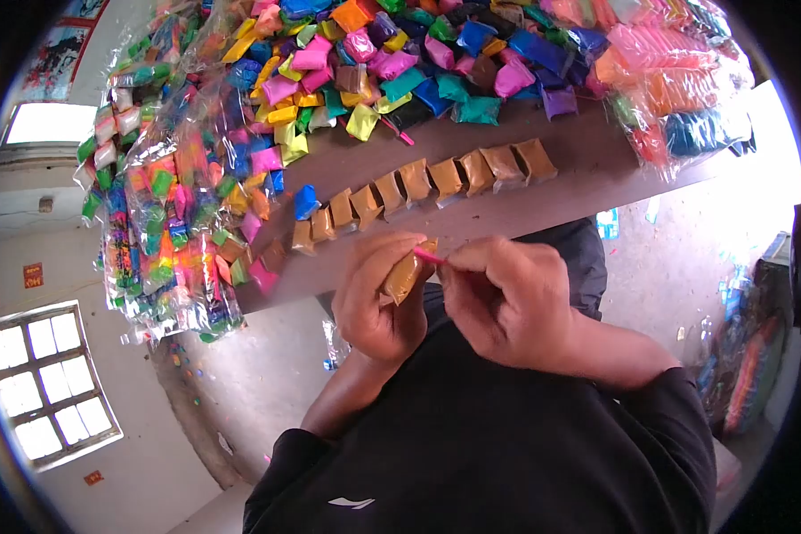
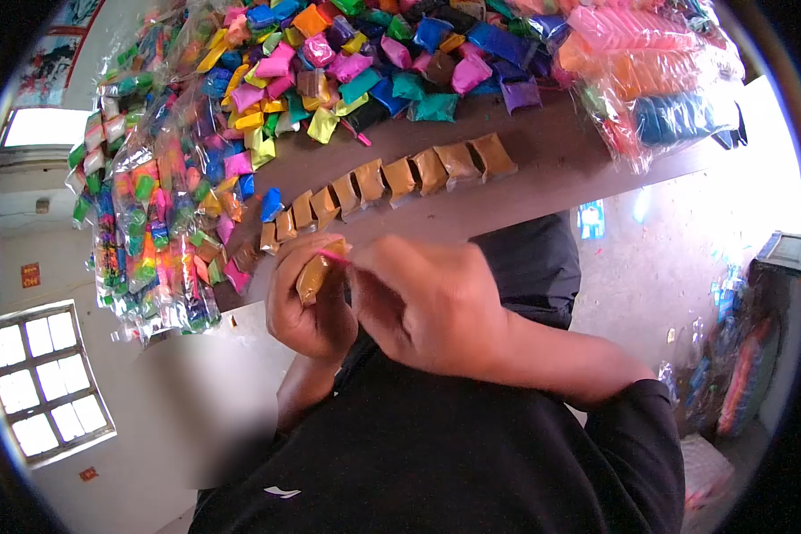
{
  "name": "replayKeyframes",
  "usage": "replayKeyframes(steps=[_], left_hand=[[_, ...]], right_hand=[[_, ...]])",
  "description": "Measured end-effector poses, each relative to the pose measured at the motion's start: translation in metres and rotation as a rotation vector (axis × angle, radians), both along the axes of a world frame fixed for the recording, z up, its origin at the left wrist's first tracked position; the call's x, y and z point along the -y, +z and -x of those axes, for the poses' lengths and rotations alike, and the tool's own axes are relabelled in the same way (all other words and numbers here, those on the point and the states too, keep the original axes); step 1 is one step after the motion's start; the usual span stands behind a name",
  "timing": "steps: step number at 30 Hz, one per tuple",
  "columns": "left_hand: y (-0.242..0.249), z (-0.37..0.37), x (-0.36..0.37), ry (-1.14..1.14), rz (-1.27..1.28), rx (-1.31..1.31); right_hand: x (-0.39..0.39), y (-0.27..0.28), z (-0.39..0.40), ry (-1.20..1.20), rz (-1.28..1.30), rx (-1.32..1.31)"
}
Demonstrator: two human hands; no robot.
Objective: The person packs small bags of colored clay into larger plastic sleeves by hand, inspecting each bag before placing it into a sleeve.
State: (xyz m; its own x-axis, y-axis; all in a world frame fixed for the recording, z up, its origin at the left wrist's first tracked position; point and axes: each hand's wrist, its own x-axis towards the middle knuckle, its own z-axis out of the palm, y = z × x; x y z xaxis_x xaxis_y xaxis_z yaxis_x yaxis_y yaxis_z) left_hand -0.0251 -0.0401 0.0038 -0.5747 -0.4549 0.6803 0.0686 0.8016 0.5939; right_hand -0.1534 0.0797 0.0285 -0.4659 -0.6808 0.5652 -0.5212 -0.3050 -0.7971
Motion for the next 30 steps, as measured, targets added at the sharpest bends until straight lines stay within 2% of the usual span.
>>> replayKeyframes(steps=[2,5,7,9,13,15,17,18,21,22,26,29,30], left_hand=[[0.001,0.001,0.0,0.007,-0.02,-0.009],[0.0,0.001,0.003,0.042,0.086,0.009],[0.003,0.0,0.006,0.023,0.172,0.031],[-0.003,-0.002,0.01,0.017,0.195,0.024],[0.0,-0.003,0.011,-0.022,0.279,0.017],[-0.004,-0.003,0.011,-0.01,0.276,0.009],[-0.005,-0.002,0.012,0.008,0.275,-0.001],[-0.004,-0.003,0.012,-0.002,0.256,0.002],[-0.004,-0.004,0.005,0.026,0.176,0.014],[-0.005,-0.003,0.003,0.069,0.116,0.019],[-0.005,-0.001,0.002,0.054,0.073,-0.003],[-0.003,-0.001,0.001,0.068,0.082,0.008],[-0.004,-0.002,0.001,0.068,0.092,0.011]], right_hand=[[0.001,0.0,0.006,-0.04,-0.111,0.051],[-0.001,0.0,0.002,0.015,-0.016,-0.054],[-0.001,0.002,0.001,0.042,-0.029,-0.007],[0.002,0.005,0.006,-0.073,-0.125,0.07],[-0.003,0.005,-0.001,0.024,-0.072,0.027],[0.0,0.005,0.005,-0.044,-0.07,0.021],[-0.004,0.008,0.012,-0.088,-0.212,0.023],[-0.005,0.005,0.007,-0.015,-0.12,0.006],[-0.001,-0.002,0.004,-0.005,-0.112,0.013],[0.003,-0.003,0.008,-0.077,-0.148,0.033],[-0.001,-0.003,0.007,-0.015,-0.107,0.017],[0.007,-0.008,0.007,-0.111,-0.123,0.004],[0.009,-0.012,0.011,-0.143,-0.146,0.072]])
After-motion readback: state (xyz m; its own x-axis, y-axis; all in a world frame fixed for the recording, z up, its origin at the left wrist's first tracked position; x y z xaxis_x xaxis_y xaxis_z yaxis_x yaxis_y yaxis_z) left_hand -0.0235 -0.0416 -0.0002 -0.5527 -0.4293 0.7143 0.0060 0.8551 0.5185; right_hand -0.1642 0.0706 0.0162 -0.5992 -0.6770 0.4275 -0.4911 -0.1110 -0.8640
